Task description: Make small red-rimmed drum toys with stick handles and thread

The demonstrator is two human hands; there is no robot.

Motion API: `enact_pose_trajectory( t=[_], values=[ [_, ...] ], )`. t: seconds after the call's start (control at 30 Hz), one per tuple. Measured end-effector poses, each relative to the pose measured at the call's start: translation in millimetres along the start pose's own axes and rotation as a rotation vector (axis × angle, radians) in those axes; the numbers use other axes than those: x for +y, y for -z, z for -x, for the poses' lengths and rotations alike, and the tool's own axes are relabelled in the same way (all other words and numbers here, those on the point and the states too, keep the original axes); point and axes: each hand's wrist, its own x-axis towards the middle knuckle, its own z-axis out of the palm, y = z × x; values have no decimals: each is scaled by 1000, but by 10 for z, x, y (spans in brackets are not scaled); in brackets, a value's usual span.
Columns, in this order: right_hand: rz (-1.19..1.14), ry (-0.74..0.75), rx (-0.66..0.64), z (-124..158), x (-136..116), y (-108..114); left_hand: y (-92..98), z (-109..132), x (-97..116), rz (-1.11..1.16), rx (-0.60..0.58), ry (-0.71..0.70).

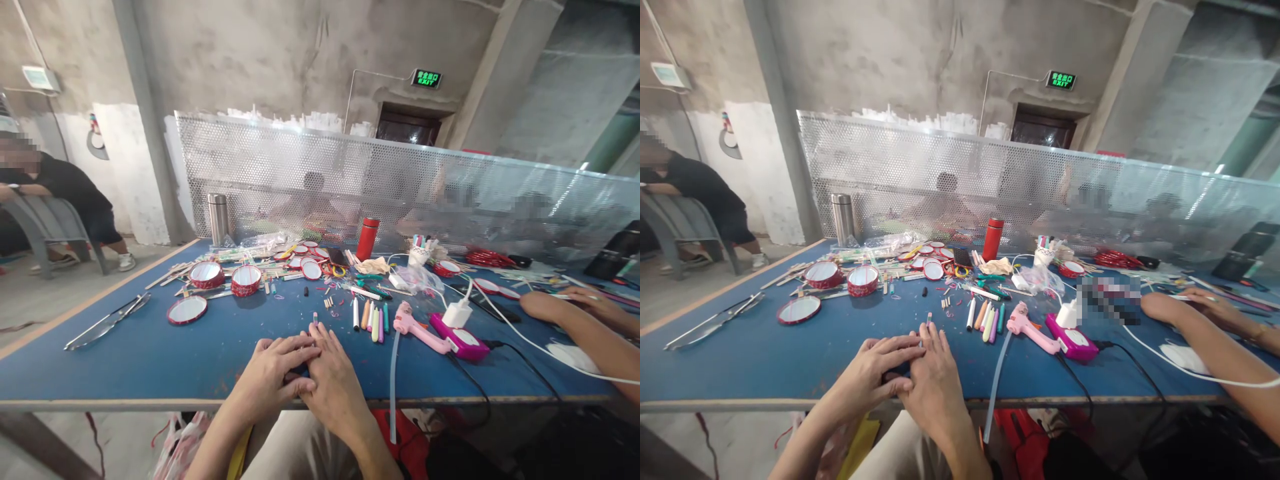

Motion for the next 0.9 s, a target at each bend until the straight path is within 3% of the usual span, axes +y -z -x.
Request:
enact_pose_trajectory(
  t=[0.9],
  values=[
    [9, 0, -16, -8, 5, 3, 0, 7, 4, -13, 18, -12]
  ],
)
